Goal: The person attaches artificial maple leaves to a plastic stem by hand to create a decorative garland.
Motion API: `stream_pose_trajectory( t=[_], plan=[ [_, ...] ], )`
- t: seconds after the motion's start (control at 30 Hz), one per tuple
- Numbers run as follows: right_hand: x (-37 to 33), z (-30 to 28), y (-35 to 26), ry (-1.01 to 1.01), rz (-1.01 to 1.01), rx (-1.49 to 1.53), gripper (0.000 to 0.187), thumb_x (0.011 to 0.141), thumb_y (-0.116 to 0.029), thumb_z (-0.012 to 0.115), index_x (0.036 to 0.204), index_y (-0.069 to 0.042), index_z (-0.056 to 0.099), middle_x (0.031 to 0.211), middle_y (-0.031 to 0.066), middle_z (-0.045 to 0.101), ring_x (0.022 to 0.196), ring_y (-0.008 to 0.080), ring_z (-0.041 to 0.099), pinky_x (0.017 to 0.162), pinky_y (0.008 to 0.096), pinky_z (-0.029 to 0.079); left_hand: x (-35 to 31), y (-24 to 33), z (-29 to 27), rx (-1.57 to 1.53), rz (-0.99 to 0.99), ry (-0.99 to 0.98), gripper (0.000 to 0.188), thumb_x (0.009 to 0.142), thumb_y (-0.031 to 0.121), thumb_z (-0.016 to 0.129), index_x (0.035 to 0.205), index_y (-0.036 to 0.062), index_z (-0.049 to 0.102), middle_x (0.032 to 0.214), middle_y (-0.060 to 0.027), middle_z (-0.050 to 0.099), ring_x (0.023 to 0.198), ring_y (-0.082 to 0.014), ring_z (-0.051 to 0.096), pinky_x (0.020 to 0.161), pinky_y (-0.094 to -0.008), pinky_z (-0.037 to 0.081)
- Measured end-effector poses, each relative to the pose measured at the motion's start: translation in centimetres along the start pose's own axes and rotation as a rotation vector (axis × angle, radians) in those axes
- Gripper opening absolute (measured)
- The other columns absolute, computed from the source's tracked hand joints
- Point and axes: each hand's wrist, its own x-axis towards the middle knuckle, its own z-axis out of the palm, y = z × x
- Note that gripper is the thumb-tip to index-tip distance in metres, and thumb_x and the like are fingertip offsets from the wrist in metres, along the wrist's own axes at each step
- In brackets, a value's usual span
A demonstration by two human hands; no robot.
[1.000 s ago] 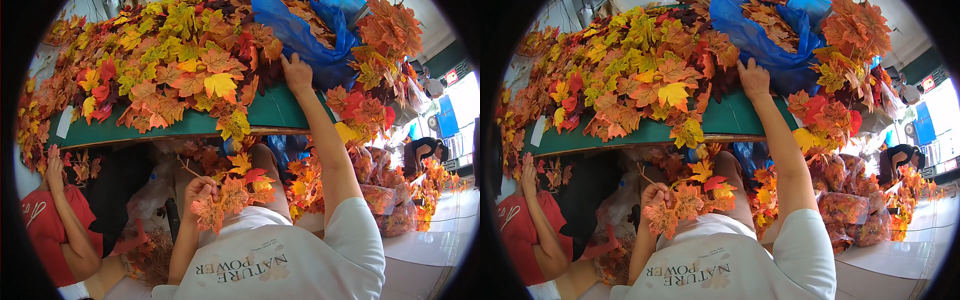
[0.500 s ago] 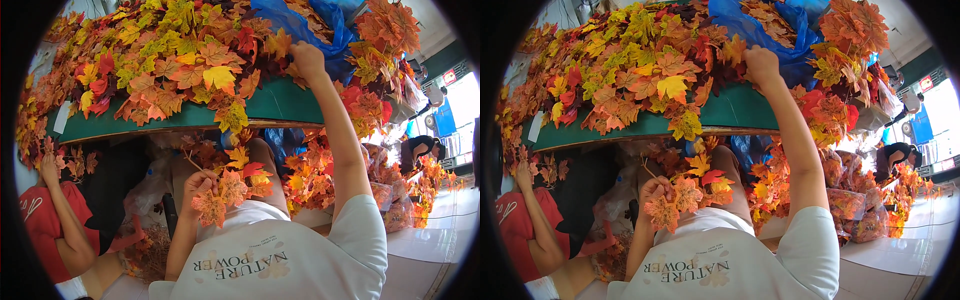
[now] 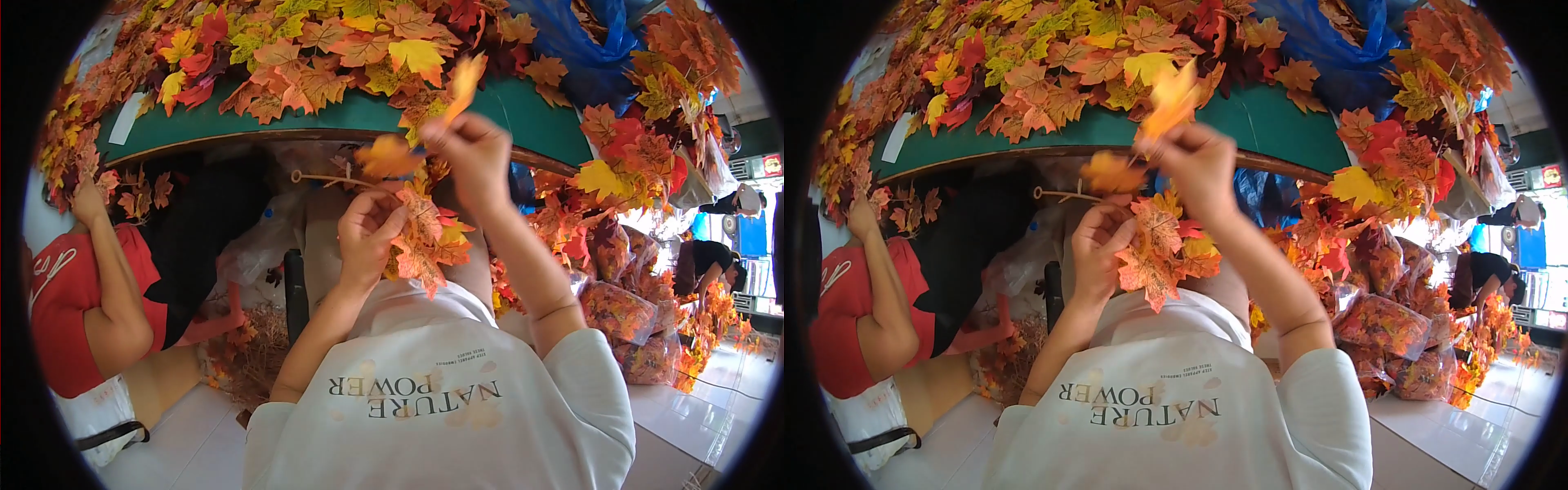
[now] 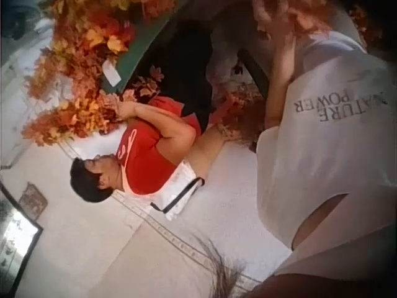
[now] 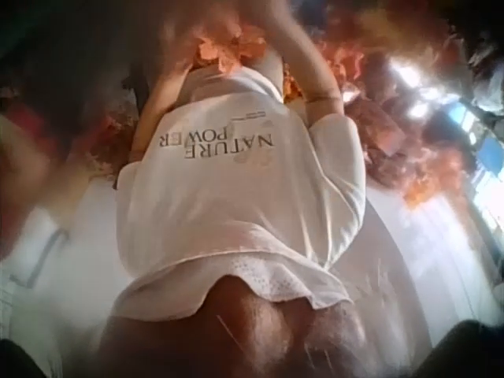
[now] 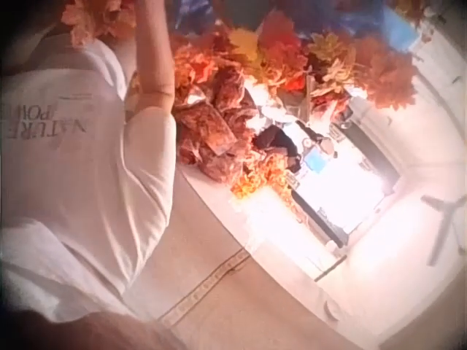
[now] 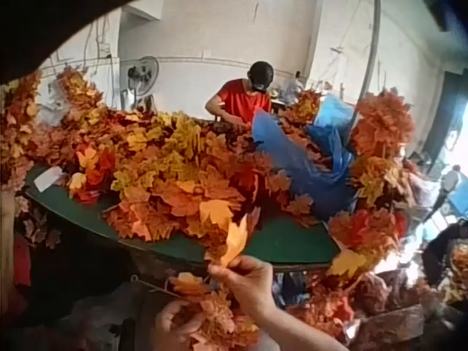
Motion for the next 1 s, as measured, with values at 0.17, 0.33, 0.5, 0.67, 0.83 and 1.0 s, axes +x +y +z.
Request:
stream_pose_trajectory(
  t=[0.17, 0.33, 0.5, 0.67, 0.83, 1.0],
  plan=[
    [-5.6, 2.4, 3.4, -0.161, 0.232, 0.161, 0.009, 0.080, -0.005, 0.070, 0.082, 0.003, 0.067, 0.072, 0.0021, 0.064, 0.060, 0.0058, 0.056, 0.055, 0.0204, 0.048, 0.3, -0.2, -0.8, -0.138, 0.033, 0.177, 0.029, 0.083, 0.003, 0.064, 0.109, -0.0014, 0.052, 0.090, -0.0054, 0.057, 0.072, -0.0111, 0.057, 0.064, -0.0237, 0.048],
    [-7.1, 1.2, 3.2, -0.273, 0.176, 0.231, 0.014, 0.087, -0.003, 0.061, 0.097, 0.005, 0.065, 0.082, 0.0040, 0.062, 0.070, 0.0089, 0.060, 0.064, 0.0214, 0.052, -0.7, 0.8, 0.0, -0.249, 0.020, 0.129, 0.034, 0.082, -0.001, 0.063, 0.114, -0.0043, 0.051, 0.087, -0.0049, 0.056, 0.075, -0.0107, 0.058, 0.069, -0.0230, 0.049],
    [-7.1, 1.1, 4.3, 0.048, 0.562, 0.695, 0.014, 0.083, -0.013, 0.067, 0.087, 0.000, 0.064, 0.079, 0.0046, 0.063, 0.067, 0.0100, 0.058, 0.059, 0.0216, 0.050, -0.9, 0.8, 0.0, -0.130, -0.054, 0.127, 0.037, 0.081, -0.005, 0.061, 0.116, 0.0002, 0.051, 0.099, -0.0071, 0.061, 0.078, -0.0111, 0.059, 0.070, -0.0239, 0.050],
    [-8.3, 1.6, 4.6, -0.031, 0.707, 0.877, 0.012, 0.085, -0.016, 0.066, 0.083, -0.005, 0.063, 0.076, 0.0020, 0.058, 0.064, 0.0119, 0.054, 0.059, 0.0240, 0.048, -0.9, 0.6, 1.2, -0.140, -0.005, 0.230, 0.042, 0.079, -0.008, 0.062, 0.117, 0.0002, 0.049, 0.092, -0.0059, 0.062, 0.080, -0.0126, 0.060, 0.075, -0.0251, 0.050],
    [-8.5, 1.6, 4.8, 0.036, 0.760, 0.932, 0.012, 0.084, -0.017, 0.066, 0.084, -0.005, 0.063, 0.075, 0.0010, 0.057, 0.070, 0.0107, 0.051, 0.063, 0.0247, 0.045, -0.8, 0.4, 1.1, -0.125, -0.027, 0.186, 0.043, 0.079, -0.008, 0.061, 0.118, 0.0001, 0.048, 0.083, -0.0056, 0.060, 0.076, -0.0124, 0.060, 0.072, -0.0257, 0.050],
    [-8.5, 1.5, 5.5, 0.042, 0.781, 0.958, 0.012, 0.085, -0.017, 0.065, 0.084, -0.005, 0.062, 0.075, 0.0012, 0.057, 0.069, 0.0105, 0.050, 0.063, 0.0247, 0.044, -0.8, 0.4, 1.4, -0.164, -0.029, 0.183, 0.042, 0.079, -0.009, 0.061, 0.118, 0.0000, 0.047, 0.083, -0.0063, 0.060, 0.076, -0.0123, 0.060, 0.071, -0.0251, 0.050]
  ],
)
